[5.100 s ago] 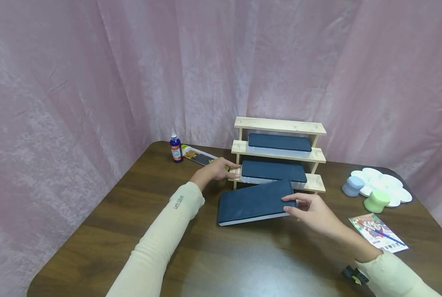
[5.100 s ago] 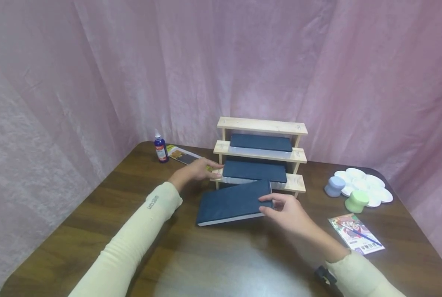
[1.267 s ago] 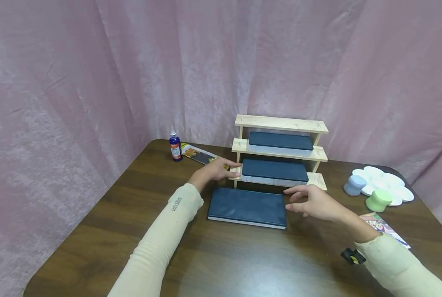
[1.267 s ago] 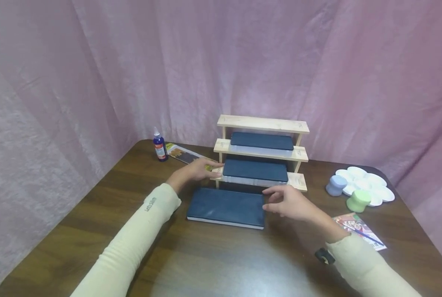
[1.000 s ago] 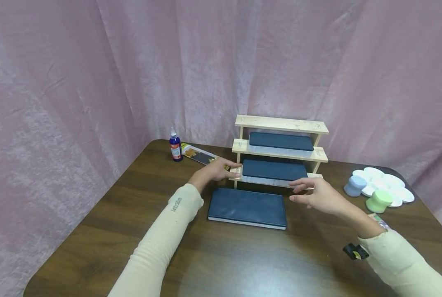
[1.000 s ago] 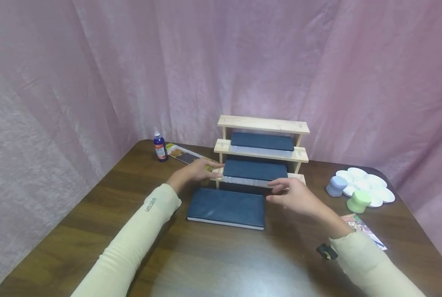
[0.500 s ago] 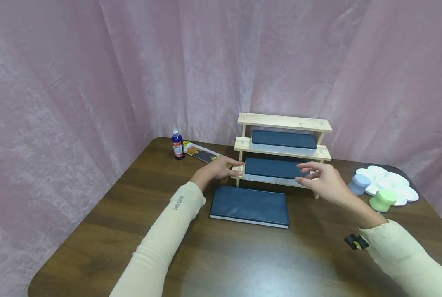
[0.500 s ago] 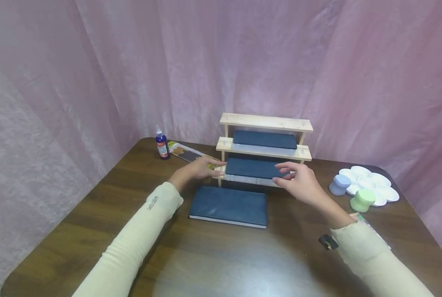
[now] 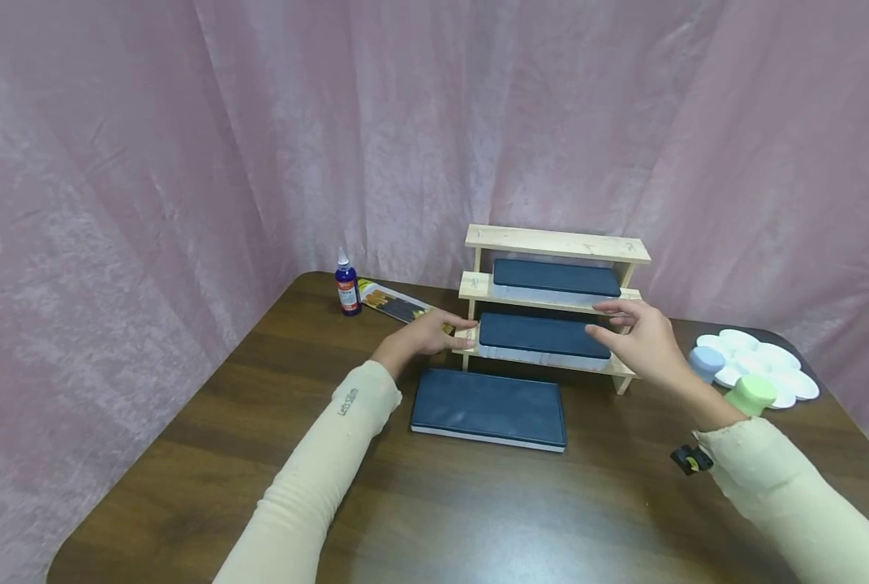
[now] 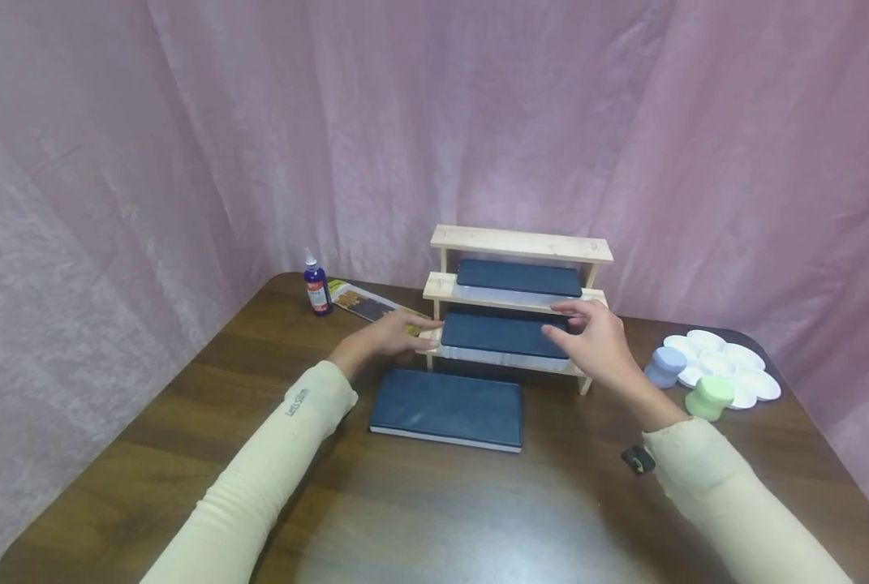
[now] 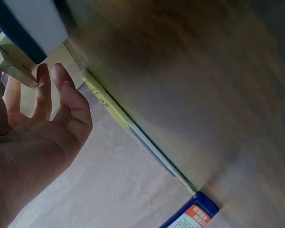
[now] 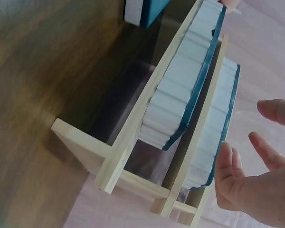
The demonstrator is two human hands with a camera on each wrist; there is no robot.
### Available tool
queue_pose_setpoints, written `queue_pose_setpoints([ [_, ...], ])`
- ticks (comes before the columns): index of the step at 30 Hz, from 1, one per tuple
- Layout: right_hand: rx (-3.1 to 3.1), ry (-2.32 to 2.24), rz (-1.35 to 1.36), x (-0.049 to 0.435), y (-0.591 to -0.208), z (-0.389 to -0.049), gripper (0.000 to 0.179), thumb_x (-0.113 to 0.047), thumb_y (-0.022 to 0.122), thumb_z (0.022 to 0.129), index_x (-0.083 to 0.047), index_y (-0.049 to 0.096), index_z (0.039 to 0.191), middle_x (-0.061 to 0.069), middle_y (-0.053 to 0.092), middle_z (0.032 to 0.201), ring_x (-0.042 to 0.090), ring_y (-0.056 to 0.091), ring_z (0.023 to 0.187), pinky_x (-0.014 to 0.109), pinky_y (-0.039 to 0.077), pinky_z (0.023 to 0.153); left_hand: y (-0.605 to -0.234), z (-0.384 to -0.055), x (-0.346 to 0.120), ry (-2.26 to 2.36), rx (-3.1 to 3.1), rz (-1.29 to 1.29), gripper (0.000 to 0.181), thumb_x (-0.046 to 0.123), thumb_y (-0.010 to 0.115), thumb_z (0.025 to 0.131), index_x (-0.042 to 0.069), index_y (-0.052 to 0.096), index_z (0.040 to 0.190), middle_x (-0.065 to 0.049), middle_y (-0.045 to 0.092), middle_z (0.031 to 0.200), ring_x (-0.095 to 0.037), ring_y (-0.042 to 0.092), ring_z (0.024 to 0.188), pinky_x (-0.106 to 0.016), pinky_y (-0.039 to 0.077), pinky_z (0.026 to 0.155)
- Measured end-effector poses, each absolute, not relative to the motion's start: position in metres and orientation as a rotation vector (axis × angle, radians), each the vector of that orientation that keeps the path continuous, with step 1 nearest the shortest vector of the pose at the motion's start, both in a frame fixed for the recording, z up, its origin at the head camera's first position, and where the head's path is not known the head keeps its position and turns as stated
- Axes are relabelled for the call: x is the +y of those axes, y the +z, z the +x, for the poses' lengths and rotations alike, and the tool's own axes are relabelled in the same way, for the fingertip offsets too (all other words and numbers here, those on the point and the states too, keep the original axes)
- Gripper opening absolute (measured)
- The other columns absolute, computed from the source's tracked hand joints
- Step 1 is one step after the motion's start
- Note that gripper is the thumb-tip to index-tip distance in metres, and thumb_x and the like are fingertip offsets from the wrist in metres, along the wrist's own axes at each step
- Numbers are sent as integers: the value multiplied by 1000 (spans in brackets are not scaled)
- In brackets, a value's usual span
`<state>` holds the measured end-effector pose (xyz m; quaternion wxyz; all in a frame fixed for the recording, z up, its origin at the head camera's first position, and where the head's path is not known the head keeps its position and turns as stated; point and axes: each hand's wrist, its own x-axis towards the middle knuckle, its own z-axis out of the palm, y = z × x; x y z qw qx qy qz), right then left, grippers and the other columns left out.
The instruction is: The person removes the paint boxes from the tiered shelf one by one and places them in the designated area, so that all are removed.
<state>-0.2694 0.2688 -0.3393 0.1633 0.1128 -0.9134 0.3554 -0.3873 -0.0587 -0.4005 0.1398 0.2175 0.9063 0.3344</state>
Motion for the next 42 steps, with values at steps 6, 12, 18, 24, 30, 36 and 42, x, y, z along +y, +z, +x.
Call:
queue_pose_setpoints([
  [6, -2602, 978, 292, 274, -339, -276, 45, -25, 74, 91, -3, 64, 128, 24, 54, 127, 45, 61, 108, 24, 48, 65, -401, -387, -58, 990, 2613, 616, 51, 42, 72, 89, 30, 61, 137, -7, 53, 145, -28, 46, 135, -44, 39, 109],
  [12, -2586, 983, 251, 276, -338, -285, 51, -30, 72, 92, -1, 61, 132, 29, 46, 135, 51, 49, 119, 57, 48, 83, -400, -387, -58, 995, 2614, 585, 51, 43, 72, 88, 31, 61, 136, -6, 53, 146, -28, 46, 136, -45, 39, 109],
  [18, -2605, 998, 207, 277, -336, -294, 56, -36, 72, 92, -3, 58, 135, 28, 42, 142, 51, 42, 127, 66, 40, 95, -398, -388, -59, 990, 2612, 550, 51, 44, 73, 88, 33, 62, 136, -6, 52, 147, -30, 44, 137, -47, 38, 110],
  [24, -2633, 976, 243, 280, -335, -307, 59, -38, 72, 91, -3, 57, 137, 30, 42, 142, 51, 41, 127, 66, 38, 96, -399, -388, -59, 968, 2621, 590, 51, 44, 72, 89, 32, 61, 137, -6, 51, 147, -30, 43, 138, -46, 37, 110],
  [30, -2638, 985, 249, 282, -336, -316, 60, -38, 72, 91, -2, 56, 137, 30, 40, 141, 53, 41, 128, 65, 42, 93, -402, -389, -58, 960, 2627, 586, 51, 46, 72, 88, 33, 61, 137, -5, 51, 148, -29, 43, 138, -46, 37, 110],
  [36, -2643, 972, 250, 284, -337, -323, 63, -39, 73, 90, -1, 56, 137, 30, 39, 142, 51, 40, 127, 63, 41, 93, -403, -390, -58, 966, 2625, 579, 52, 46, 72, 88, 33, 61, 136, -6, 50, 149, -29, 41, 139, -45, 37, 111],
  [42, -2650, 934, 250, 287, -339, -328, 65, -40, 74, 89, -1, 55, 138, 30, 37, 144, 48, 49, 113, 61, 44, 90, -402, -390, -57, 959, 2619, 578, 52, 46, 72, 88, 33, 61, 137, -6, 49, 149, -30, 41, 139, -47, 37, 111],
])
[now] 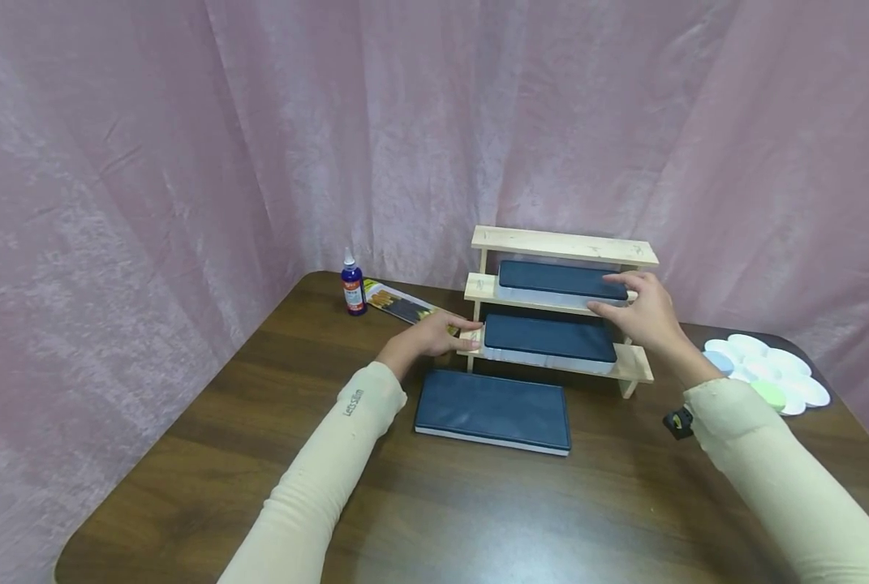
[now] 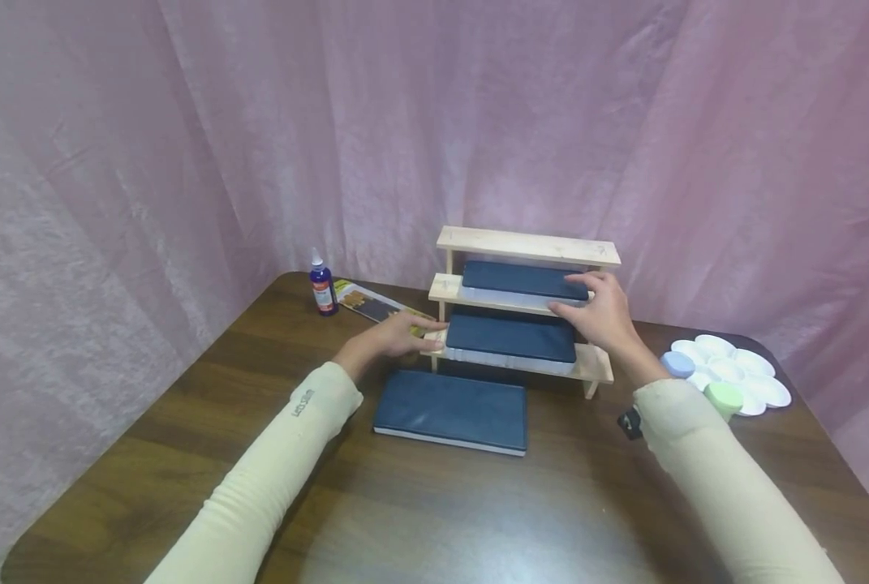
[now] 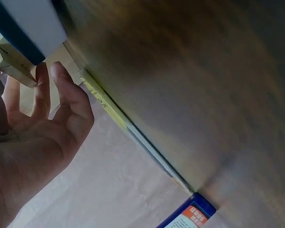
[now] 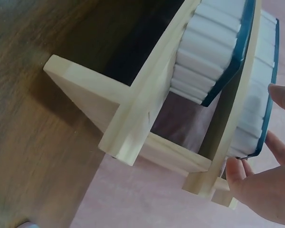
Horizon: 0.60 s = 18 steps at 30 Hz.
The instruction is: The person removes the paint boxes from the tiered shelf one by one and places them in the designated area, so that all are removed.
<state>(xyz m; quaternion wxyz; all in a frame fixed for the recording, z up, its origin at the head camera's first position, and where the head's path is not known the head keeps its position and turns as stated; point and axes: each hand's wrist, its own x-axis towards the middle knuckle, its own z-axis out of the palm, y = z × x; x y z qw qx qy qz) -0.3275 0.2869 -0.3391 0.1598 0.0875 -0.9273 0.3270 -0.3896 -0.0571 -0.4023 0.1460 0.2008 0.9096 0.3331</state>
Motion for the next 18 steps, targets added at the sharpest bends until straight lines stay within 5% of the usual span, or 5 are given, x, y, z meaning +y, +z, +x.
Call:
queue_pose_setpoints([
  [18, -2712, 941, 265, 296, -345, -345, 74, -44, 76, 87, -3, 51, 143, 29, 39, 145, 48, 47, 120, 63, 41, 95, -404, -389, -56, 954, 2635, 565, 51, 47, 73, 86, 35, 62, 135, -4, 51, 148, -29, 42, 138, -44, 38, 110],
])
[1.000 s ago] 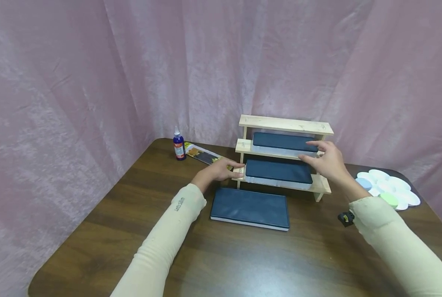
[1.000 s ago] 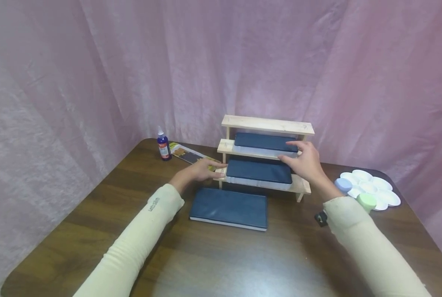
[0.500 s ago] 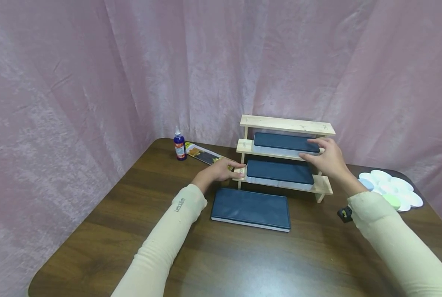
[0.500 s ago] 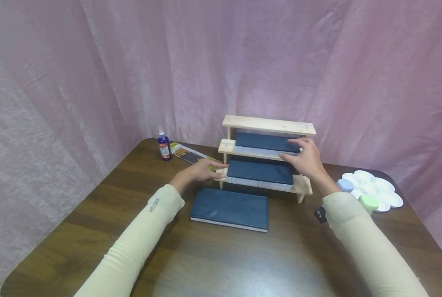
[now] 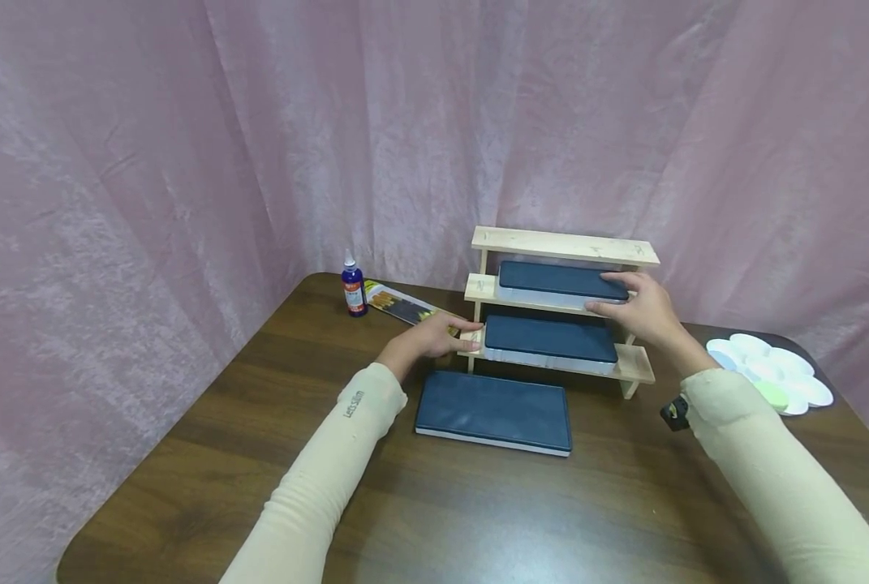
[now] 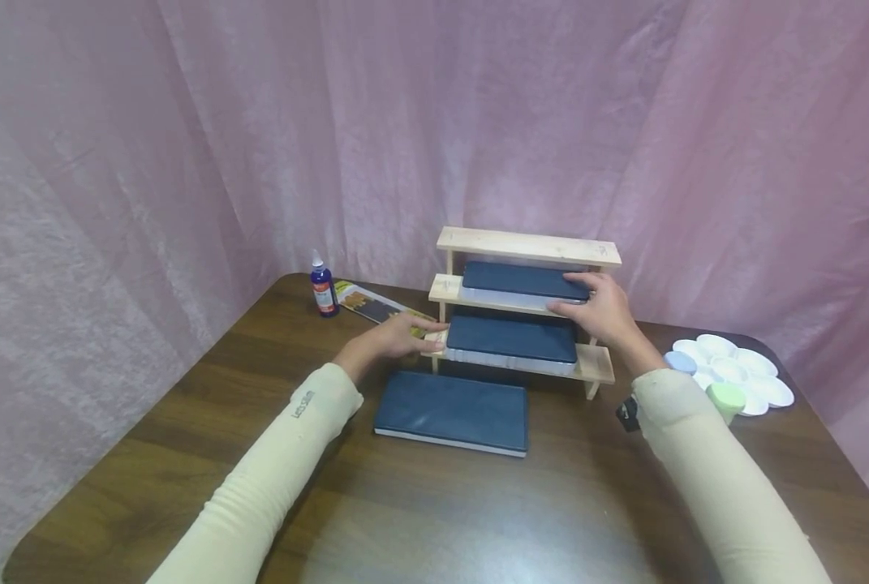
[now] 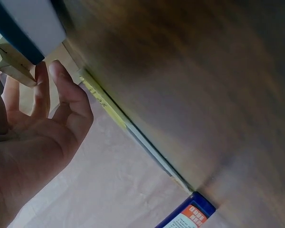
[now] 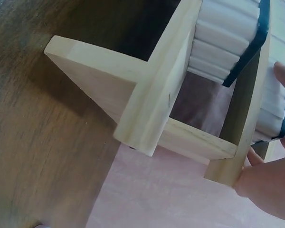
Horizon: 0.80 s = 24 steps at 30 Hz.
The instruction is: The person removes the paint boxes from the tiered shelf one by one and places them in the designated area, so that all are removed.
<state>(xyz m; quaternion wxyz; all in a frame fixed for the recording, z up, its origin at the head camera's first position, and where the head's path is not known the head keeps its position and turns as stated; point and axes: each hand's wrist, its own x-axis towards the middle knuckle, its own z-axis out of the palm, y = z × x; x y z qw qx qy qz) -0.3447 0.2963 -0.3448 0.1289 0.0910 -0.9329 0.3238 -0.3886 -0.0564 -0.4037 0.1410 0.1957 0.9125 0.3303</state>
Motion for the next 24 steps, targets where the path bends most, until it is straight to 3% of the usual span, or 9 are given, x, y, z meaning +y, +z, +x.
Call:
queue_pose_setpoints([
  [4, -2726, 974, 256, 299, -347, -346, 77, -47, 76, 86, -5, 49, 145, 29, 38, 148, 45, 49, 117, 61, 43, 93, -404, -388, -56, 945, 2636, 558, 51, 48, 73, 86, 36, 62, 135, -3, 51, 148, -28, 42, 138, -44, 38, 110],
  [8, -2729, 989, 233, 300, -349, -348, 79, -49, 76, 84, -6, 49, 145, 27, 43, 146, 40, 52, 110, 51, 45, 85, -404, -388, -55, 938, 2637, 564, 51, 49, 72, 87, 36, 62, 135, -3, 51, 148, -28, 42, 138, -44, 38, 110],
  [12, -2714, 980, 218, 301, -351, -348, 79, -50, 77, 83, -7, 51, 144, 25, 53, 137, 29, 59, 78, 38, 44, 69, -404, -388, -55, 946, 2634, 568, 52, 48, 73, 86, 35, 62, 135, -4, 51, 148, -28, 43, 138, -43, 39, 109],
  [15, -2703, 974, 208, 301, -352, -348, 79, -48, 79, 82, -7, 51, 143, 25, 58, 128, 20, 46, 53, 32, 40, 56, -403, -388, -55, 942, 2632, 576, 52, 49, 72, 87, 35, 61, 135, -4, 50, 148, -28, 42, 138, -43, 38, 110],
  [18, -2696, 966, 202, 301, -353, -348, 78, -48, 80, 81, -7, 52, 143, 26, 57, 131, 19, 43, 53, 32, 39, 58, -403, -389, -55, 938, 2633, 586, 52, 49, 72, 87, 35, 61, 136, -4, 50, 149, -28, 42, 138, -43, 38, 110],
  [24, -2705, 1008, 184, 300, -352, -345, 80, -49, 79, 81, -6, 53, 143, 25, 44, 146, 34, 53, 94, 45, 42, 83, -405, -389, -57, 956, 2634, 581, 51, 47, 73, 87, 34, 62, 135, -4, 51, 148, -27, 43, 138, -42, 38, 110],
])
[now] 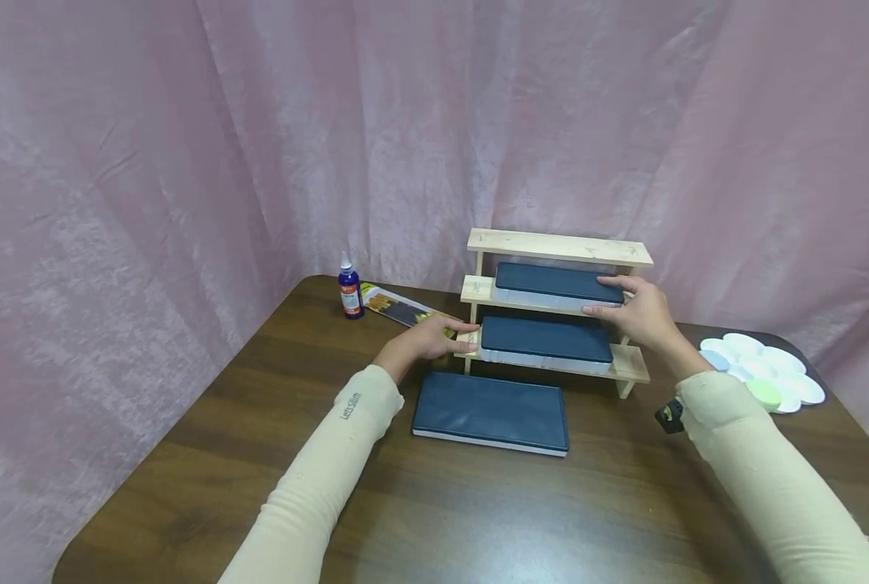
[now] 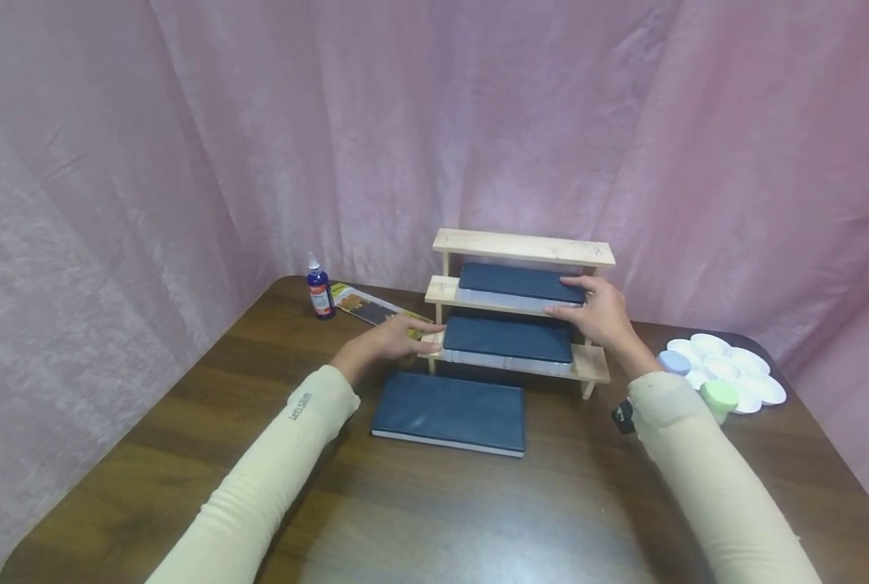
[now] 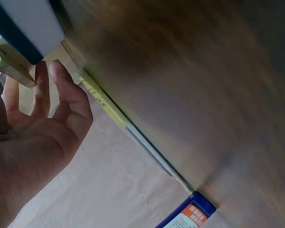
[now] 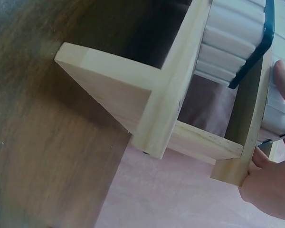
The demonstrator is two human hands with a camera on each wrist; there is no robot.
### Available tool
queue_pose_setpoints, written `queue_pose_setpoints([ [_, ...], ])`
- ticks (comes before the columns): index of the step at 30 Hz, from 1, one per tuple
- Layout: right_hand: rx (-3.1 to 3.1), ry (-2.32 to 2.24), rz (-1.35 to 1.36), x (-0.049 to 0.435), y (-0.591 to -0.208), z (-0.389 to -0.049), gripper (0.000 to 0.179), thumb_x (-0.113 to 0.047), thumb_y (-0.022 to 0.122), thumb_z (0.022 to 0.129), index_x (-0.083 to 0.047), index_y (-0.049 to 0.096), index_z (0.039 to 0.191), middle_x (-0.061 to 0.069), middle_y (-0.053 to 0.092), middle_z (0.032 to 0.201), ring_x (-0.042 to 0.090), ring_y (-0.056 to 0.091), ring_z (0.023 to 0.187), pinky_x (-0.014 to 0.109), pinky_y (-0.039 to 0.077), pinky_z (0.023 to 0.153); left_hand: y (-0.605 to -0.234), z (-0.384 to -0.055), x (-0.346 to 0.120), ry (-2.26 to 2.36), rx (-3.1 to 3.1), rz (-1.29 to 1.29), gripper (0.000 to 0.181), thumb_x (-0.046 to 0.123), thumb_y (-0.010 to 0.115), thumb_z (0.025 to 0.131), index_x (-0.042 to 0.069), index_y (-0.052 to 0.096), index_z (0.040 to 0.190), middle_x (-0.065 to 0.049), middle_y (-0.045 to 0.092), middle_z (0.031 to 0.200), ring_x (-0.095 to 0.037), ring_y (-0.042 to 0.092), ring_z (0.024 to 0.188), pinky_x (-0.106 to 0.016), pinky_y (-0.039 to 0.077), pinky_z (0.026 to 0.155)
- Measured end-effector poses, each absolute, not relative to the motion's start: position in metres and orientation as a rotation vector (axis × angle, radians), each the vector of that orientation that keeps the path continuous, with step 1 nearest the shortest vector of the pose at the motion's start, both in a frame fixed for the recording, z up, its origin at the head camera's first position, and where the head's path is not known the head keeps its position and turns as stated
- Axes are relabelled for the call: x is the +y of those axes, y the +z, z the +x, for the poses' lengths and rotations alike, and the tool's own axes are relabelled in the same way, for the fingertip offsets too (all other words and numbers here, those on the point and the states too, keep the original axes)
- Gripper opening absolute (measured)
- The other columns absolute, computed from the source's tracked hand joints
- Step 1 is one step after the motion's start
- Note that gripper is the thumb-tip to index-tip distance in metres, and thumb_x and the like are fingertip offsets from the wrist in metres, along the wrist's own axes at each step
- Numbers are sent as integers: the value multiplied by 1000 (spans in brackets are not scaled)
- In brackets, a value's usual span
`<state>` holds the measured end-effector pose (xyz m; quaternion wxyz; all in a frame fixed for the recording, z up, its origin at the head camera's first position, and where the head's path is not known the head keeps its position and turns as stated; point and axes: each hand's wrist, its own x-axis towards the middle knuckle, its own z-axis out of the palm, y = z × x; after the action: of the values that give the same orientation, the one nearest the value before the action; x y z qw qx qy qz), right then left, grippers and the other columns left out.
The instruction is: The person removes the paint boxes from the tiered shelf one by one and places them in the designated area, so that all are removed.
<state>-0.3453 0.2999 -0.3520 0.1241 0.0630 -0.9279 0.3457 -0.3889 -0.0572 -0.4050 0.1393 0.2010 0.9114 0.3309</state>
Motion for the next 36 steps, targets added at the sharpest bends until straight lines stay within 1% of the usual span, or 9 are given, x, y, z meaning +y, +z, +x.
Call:
queue_pose_setpoints([
  [3, -2701, 1034, 175, 300, -352, -344, 81, -49, 81, 79, -5, 54, 142, 25, 43, 147, 38, 49, 113, 54, 41, 95, -406, -389, -58, 978, 2624, 568, 51, 46, 73, 88, 34, 62, 135, -4, 51, 148, -28, 42, 138, -43, 37, 111],
  [5, -2695, 1031, 166, 299, -352, -342, 81, -48, 81, 79, -5, 55, 141, 26, 42, 148, 41, 46, 123, 59, 37, 102, -405, -388, -58, 986, 2619, 572, 50, 46, 73, 88, 33, 62, 135, -4, 51, 147, -28, 42, 138, -43, 37, 111],
  [9, -2676, 1034, 147, 299, -352, -335, 80, -47, 82, 79, -4, 55, 140, 27, 41, 148, 47, 37, 135, 64, 31, 106, -405, -388, -58, 990, 2618, 573, 51, 46, 73, 87, 33, 62, 135, -5, 52, 147, -27, 43, 138, -42, 38, 110],
  [18, -2587, 1081, 124, 301, -352, -318, 79, -47, 83, 78, -4, 57, 139, 25, 36, 152, 47, 31, 140, 64, 30, 107, -406, -392, -58, 993, 2620, 561, 51, 45, 73, 87, 33, 62, 135, -5, 51, 147, -24, 49, 129, -40, 41, 107],
  [23, -2487, 1171, 135, 300, -356, -312, 73, -38, 85, 78, -1, 59, 136, 24, 38, 150, 44, 35, 138, 58, 34, 109, -408, -393, -61, 963, 2635, 573, 51, 46, 72, 88, 33, 62, 136, -5, 52, 147, -26, 46, 135, -41, 40, 109],
  [27, -2443, 1205, 116, 297, -359, -308, 70, -35, 86, 79, -1, 60, 134, 22, 36, 152, 45, 44, 132, 57, 38, 106, -408, -395, -63, 956, 2629, 576, 53, 46, 72, 88, 33, 60, 137, -5, 51, 147, -28, 45, 136, -43, 39, 109],
  [30, -2434, 1203, 100, 294, -359, -305, 70, -37, 85, 79, -2, 61, 134, 21, 36, 153, 45, 45, 131, 57, 39, 105, -407, -396, -64, 972, 2627, 566, 53, 45, 72, 88, 32, 60, 138, -6, 52, 147, -28, 47, 134, -44, 40, 109],
  [33, -2415, 1218, 92, 292, -357, -303, 69, -36, 85, 79, -1, 61, 133, 21, 38, 151, 44, 41, 134, 57, 37, 106, -406, -396, -64, 973, 2630, 571, 53, 45, 72, 88, 31, 60, 138, -5, 52, 146, -28, 47, 134, -45, 40, 109],
  [36, -2390, 1214, 82, 289, -356, -302, 68, -35, 86, 78, 0, 63, 131, 20, 41, 149, 42, 44, 133, 55, 39, 106, -405, -396, -66, 977, 2625, 585, 53, 44, 72, 89, 31, 59, 138, -6, 52, 146, -27, 48, 133, -43, 41, 108],
])
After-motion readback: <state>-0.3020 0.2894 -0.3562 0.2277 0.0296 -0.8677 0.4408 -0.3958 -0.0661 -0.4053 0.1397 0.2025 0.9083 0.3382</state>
